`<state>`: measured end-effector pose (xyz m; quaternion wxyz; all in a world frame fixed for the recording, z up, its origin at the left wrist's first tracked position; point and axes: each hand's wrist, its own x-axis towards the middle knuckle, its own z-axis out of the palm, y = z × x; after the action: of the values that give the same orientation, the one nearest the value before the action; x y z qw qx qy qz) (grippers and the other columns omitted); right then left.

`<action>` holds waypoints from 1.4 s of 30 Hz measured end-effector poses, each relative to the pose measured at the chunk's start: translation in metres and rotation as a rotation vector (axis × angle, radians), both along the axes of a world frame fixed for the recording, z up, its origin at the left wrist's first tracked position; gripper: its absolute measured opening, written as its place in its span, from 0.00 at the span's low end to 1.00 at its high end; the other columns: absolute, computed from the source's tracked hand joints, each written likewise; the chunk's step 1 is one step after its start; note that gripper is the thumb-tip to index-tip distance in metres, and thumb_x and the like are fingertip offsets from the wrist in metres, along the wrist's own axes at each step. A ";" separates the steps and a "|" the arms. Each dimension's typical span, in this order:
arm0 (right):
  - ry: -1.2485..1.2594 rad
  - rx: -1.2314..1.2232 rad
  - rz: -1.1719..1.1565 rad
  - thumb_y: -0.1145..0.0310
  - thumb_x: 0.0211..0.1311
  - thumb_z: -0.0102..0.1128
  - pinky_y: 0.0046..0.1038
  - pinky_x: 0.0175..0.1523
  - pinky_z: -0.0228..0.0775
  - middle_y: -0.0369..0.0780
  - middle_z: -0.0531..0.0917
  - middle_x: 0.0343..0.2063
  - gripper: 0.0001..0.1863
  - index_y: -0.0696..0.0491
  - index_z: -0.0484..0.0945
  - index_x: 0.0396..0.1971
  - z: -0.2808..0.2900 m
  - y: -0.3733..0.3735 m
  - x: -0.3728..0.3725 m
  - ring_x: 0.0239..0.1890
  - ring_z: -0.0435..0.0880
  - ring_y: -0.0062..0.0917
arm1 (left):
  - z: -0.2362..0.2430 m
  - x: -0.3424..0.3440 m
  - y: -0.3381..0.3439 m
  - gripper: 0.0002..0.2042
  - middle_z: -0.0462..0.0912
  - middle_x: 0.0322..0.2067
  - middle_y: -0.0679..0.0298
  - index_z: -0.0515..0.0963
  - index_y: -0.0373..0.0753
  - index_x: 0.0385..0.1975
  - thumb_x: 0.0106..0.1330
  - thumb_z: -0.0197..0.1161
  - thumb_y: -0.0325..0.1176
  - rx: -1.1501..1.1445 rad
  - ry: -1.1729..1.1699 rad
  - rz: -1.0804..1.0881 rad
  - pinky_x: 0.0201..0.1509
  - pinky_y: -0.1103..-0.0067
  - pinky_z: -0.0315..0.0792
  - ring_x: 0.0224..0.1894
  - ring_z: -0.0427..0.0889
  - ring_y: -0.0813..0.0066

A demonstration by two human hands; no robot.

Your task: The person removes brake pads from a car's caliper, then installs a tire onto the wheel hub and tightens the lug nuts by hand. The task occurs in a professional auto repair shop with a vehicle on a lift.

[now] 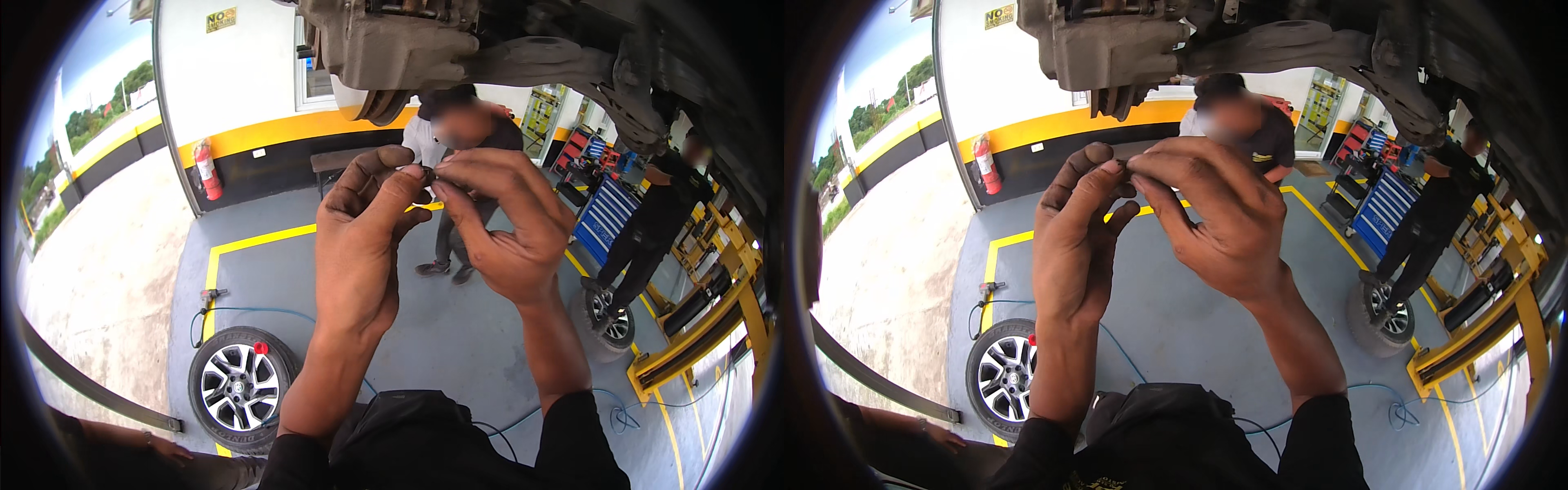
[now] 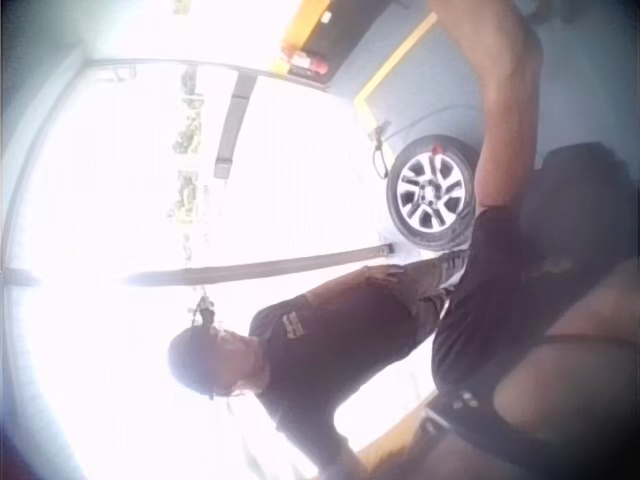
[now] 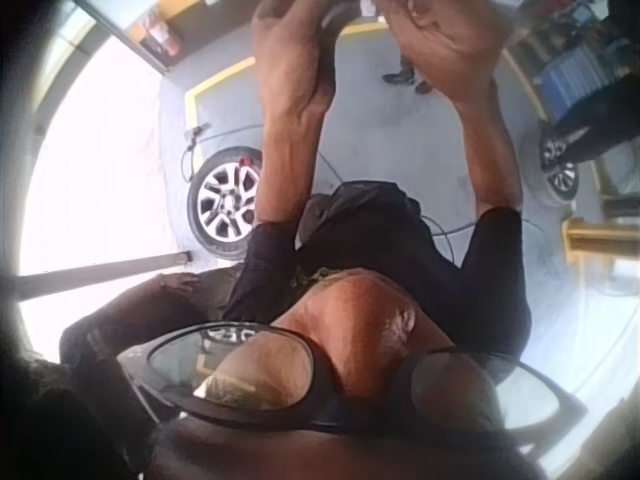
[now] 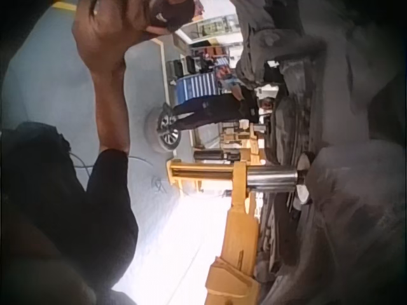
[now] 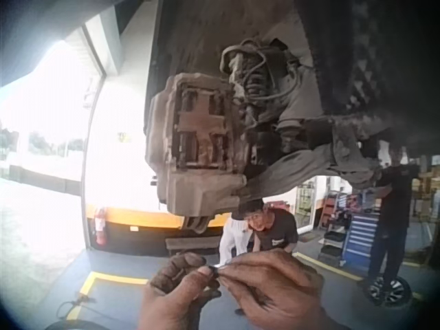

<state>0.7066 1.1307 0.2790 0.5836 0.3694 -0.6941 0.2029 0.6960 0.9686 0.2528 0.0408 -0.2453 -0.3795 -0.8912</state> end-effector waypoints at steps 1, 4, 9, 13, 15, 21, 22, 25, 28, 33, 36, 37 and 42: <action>-0.019 0.004 0.000 0.85 0.56 0.78 0.27 0.46 0.85 0.41 0.91 0.42 0.15 0.56 0.90 0.43 0.000 0.000 0.002 0.42 0.92 0.26 | 0.000 0.001 0.000 0.14 0.87 0.45 0.65 0.80 0.37 0.56 0.75 0.69 0.31 -0.007 -0.002 0.001 0.54 0.76 0.76 0.48 0.85 0.77; -0.014 0.042 -0.025 0.84 0.56 0.78 0.27 0.45 0.85 0.41 0.91 0.42 0.15 0.56 0.91 0.43 0.001 -0.001 0.008 0.42 0.92 0.25 | -0.001 0.002 0.002 0.14 0.88 0.47 0.63 0.81 0.34 0.58 0.76 0.68 0.30 -0.028 0.043 0.027 0.54 0.76 0.78 0.48 0.86 0.76; 0.099 0.089 -0.113 0.84 0.57 0.78 0.26 0.42 0.85 0.40 0.91 0.40 0.14 0.57 0.91 0.43 0.009 0.006 0.013 0.40 0.92 0.24 | 0.003 0.009 0.005 0.15 0.90 0.46 0.59 0.84 0.29 0.56 0.75 0.71 0.29 -0.099 0.174 0.143 0.54 0.78 0.82 0.47 0.88 0.75; -0.058 0.042 0.013 0.84 0.57 0.78 0.25 0.40 0.84 0.40 0.91 0.39 0.13 0.58 0.91 0.42 0.023 0.010 0.019 0.38 0.91 0.24 | 0.018 0.014 -0.004 0.15 0.91 0.41 0.58 0.84 0.25 0.51 0.75 0.73 0.32 -0.198 0.275 0.224 0.49 0.82 0.84 0.44 0.90 0.77; -0.091 0.070 -0.016 0.83 0.57 0.78 0.24 0.39 0.83 0.40 0.91 0.38 0.12 0.58 0.91 0.41 0.035 0.014 0.026 0.37 0.91 0.24 | 0.029 0.006 -0.009 0.14 0.91 0.39 0.59 0.84 0.25 0.49 0.75 0.73 0.32 -0.285 0.310 0.255 0.47 0.83 0.84 0.42 0.90 0.78; -0.302 -0.076 0.143 0.75 0.69 0.73 0.22 0.39 0.79 0.38 0.90 0.33 0.06 0.60 0.88 0.41 0.075 0.010 0.027 0.33 0.88 0.19 | 0.070 0.002 -0.014 0.16 0.92 0.38 0.63 0.88 0.33 0.48 0.72 0.77 0.40 -0.382 0.412 0.304 0.49 0.80 0.80 0.40 0.88 0.79; -0.427 -0.186 0.258 0.73 0.70 0.72 0.21 0.39 0.79 0.38 0.90 0.33 0.07 0.61 0.88 0.41 0.080 0.006 0.027 0.33 0.88 0.19 | 0.077 0.000 -0.016 0.16 0.92 0.38 0.63 0.88 0.33 0.48 0.72 0.76 0.41 -0.388 0.458 0.322 0.48 0.80 0.80 0.40 0.88 0.80; -0.503 -0.240 0.413 0.69 0.73 0.71 0.21 0.38 0.78 0.37 0.90 0.33 0.09 0.60 0.89 0.44 0.092 0.005 0.011 0.31 0.88 0.18 | 0.095 -0.006 -0.017 0.17 0.91 0.36 0.64 0.88 0.32 0.49 0.75 0.74 0.43 -0.464 0.605 0.545 0.43 0.82 0.78 0.37 0.86 0.82; -0.415 -0.155 0.324 0.68 0.73 0.71 0.22 0.40 0.78 0.38 0.91 0.35 0.11 0.60 0.88 0.47 0.110 0.010 0.010 0.34 0.89 0.19 | 0.113 -0.009 -0.019 0.18 0.90 0.36 0.62 0.87 0.30 0.52 0.77 0.69 0.41 -0.511 0.762 0.658 0.45 0.82 0.76 0.39 0.84 0.83; -0.374 -0.377 0.477 0.62 0.73 0.72 0.23 0.44 0.77 0.33 0.88 0.32 0.10 0.53 0.87 0.42 0.161 0.004 -0.021 0.32 0.85 0.19 | 0.146 0.008 -0.013 0.15 0.89 0.37 0.57 0.85 0.29 0.49 0.81 0.62 0.39 -0.374 0.750 0.875 0.43 0.74 0.78 0.38 0.86 0.73; -0.523 -0.441 0.681 0.61 0.71 0.72 0.24 0.48 0.76 0.34 0.89 0.34 0.11 0.53 0.88 0.43 0.210 0.022 -0.079 0.36 0.86 0.21 | 0.154 -0.012 -0.011 0.14 0.88 0.39 0.54 0.84 0.30 0.49 0.81 0.60 0.36 -0.229 0.813 1.150 0.46 0.71 0.80 0.40 0.87 0.68; -0.582 -0.478 0.715 0.61 0.71 0.72 0.24 0.48 0.76 0.35 0.89 0.35 0.11 0.53 0.88 0.43 0.219 0.020 -0.091 0.37 0.86 0.23 | 0.157 -0.025 -0.012 0.13 0.88 0.40 0.53 0.83 0.30 0.50 0.81 0.60 0.36 -0.190 0.822 1.220 0.47 0.70 0.80 0.42 0.87 0.67; -0.620 -0.523 0.687 0.67 0.70 0.71 0.29 0.48 0.79 0.38 0.90 0.36 0.09 0.56 0.88 0.42 0.223 0.015 -0.095 0.37 0.88 0.27 | 0.164 -0.065 -0.012 0.12 0.87 0.44 0.50 0.81 0.31 0.54 0.82 0.57 0.31 -0.211 0.789 1.231 0.53 0.66 0.79 0.46 0.88 0.59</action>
<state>0.6120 1.1453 0.5020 0.3237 0.3402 -0.5993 0.6483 0.6311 0.9563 0.4170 0.6430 -0.2926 -0.4893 -0.5114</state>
